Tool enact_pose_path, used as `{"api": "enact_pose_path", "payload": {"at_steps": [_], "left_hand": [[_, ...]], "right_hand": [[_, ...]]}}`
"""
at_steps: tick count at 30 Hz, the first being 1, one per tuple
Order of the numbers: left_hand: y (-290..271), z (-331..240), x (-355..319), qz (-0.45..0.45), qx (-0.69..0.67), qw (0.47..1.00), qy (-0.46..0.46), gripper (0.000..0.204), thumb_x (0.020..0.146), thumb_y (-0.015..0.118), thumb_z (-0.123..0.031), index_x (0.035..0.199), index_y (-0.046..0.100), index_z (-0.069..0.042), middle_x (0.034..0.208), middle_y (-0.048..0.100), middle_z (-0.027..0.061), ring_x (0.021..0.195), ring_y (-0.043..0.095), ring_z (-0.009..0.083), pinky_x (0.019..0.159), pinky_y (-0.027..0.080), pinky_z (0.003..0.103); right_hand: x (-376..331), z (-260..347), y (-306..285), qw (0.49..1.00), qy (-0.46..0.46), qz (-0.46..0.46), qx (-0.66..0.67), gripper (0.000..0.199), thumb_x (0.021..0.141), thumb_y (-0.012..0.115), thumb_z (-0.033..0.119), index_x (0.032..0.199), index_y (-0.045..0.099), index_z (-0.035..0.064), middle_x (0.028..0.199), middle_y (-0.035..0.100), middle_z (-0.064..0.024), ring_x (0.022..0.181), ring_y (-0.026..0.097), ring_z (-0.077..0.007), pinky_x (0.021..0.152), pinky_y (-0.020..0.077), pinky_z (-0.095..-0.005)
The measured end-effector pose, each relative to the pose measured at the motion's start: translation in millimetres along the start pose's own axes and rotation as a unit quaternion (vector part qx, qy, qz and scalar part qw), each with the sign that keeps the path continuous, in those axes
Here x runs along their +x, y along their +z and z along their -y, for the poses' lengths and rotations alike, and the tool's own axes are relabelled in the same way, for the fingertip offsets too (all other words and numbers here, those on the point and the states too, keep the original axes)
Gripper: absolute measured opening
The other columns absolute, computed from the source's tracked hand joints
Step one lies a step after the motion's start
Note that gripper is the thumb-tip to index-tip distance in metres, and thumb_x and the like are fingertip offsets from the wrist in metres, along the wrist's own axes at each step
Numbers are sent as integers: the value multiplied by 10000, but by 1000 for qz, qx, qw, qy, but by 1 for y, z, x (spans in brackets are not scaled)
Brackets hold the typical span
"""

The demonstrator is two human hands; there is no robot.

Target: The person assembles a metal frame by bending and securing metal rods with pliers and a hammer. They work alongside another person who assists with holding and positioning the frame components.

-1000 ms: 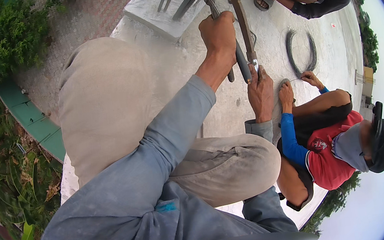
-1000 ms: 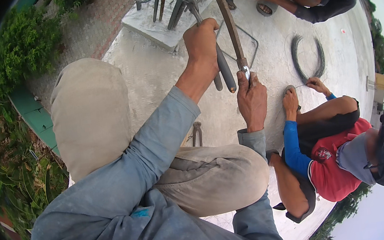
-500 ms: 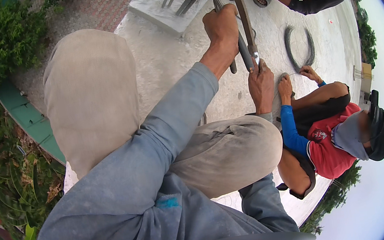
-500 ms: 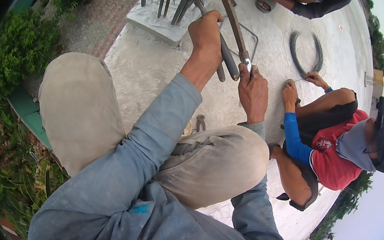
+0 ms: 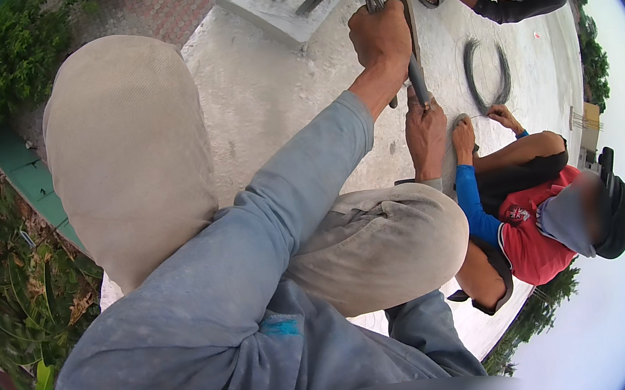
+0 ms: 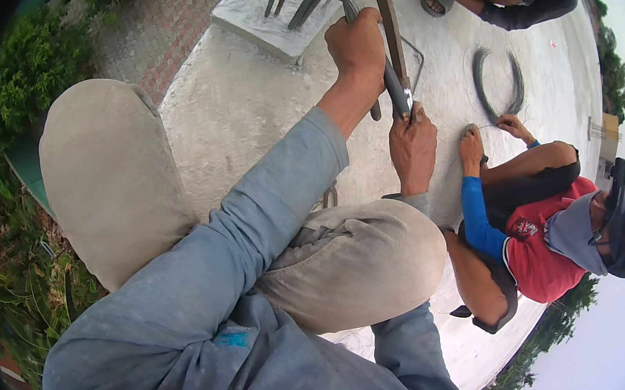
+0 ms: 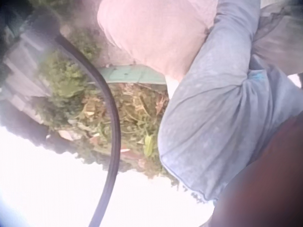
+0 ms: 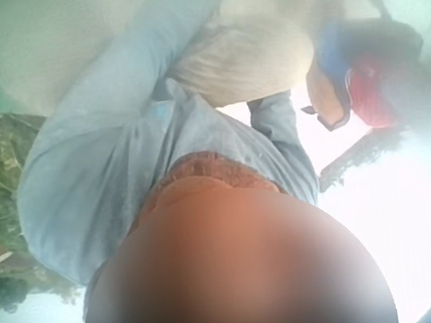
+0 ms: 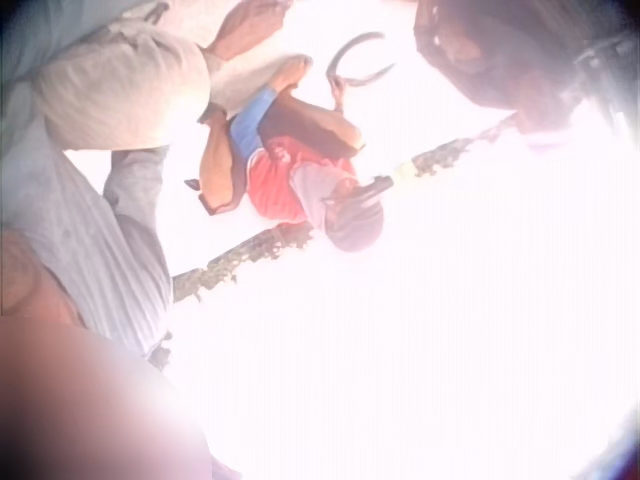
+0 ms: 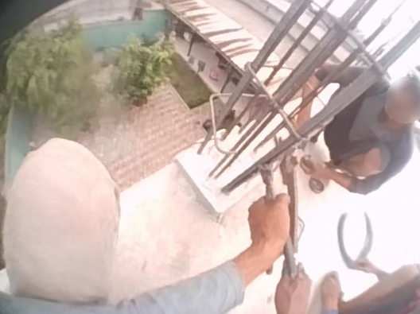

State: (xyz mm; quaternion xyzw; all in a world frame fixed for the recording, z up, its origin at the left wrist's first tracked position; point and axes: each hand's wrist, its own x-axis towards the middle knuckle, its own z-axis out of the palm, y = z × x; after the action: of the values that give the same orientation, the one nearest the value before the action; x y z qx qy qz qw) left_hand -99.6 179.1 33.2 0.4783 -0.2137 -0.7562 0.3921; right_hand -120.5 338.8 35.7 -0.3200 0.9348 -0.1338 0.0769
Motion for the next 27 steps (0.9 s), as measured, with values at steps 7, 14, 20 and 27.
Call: {"api": "enact_pose_path", "payload": {"at_steps": [7, 14, 20, 27], "left_hand": [[11, 2, -2, -38, 22, 999, 6, 327, 837, 619, -212, 850, 627, 115, 832, 659, 258, 757, 657, 349, 699, 496, 466], [-27, -34, 3, 121, -89, 977, -154, 230, 834, 742, -226, 833, 584, -59, 647, 455, -23, 482, 405, 95, 416, 318, 297], [-68, -52, 9, 207, 52, 971, -110, 229, 856, 757, -273, 820, 576, -137, 656, 463, -79, 461, 322, 29, 401, 249, 226], [-56, -25, 10, 162, 107, 981, -22, 201, 801, 658, -177, 851, 594, 6, 702, 489, 46, 638, 419, 155, 578, 339, 354]], "right_hand": [[3, -2, -8, 999, -32, 9, -27, 403, 1059, 524, 300, 1055, 668, -77, 788, 654, -349, 772, 666, -531, 613, 485, -559], [6, -23, 2, 995, -51, 4, 86, 575, 1073, 510, 472, 943, 627, -76, 676, 575, -229, 587, 525, -355, 607, 437, -485], [23, -43, 6, 990, -62, 24, 126, 623, 1054, 511, 600, 868, 595, 11, 597, 500, -49, 531, 442, -128, 474, 346, -331], [42, -59, -4, 935, -40, 122, 329, 482, 1027, 617, 543, 856, 536, 100, 619, 431, 58, 520, 364, -34, 464, 281, -228]]}}
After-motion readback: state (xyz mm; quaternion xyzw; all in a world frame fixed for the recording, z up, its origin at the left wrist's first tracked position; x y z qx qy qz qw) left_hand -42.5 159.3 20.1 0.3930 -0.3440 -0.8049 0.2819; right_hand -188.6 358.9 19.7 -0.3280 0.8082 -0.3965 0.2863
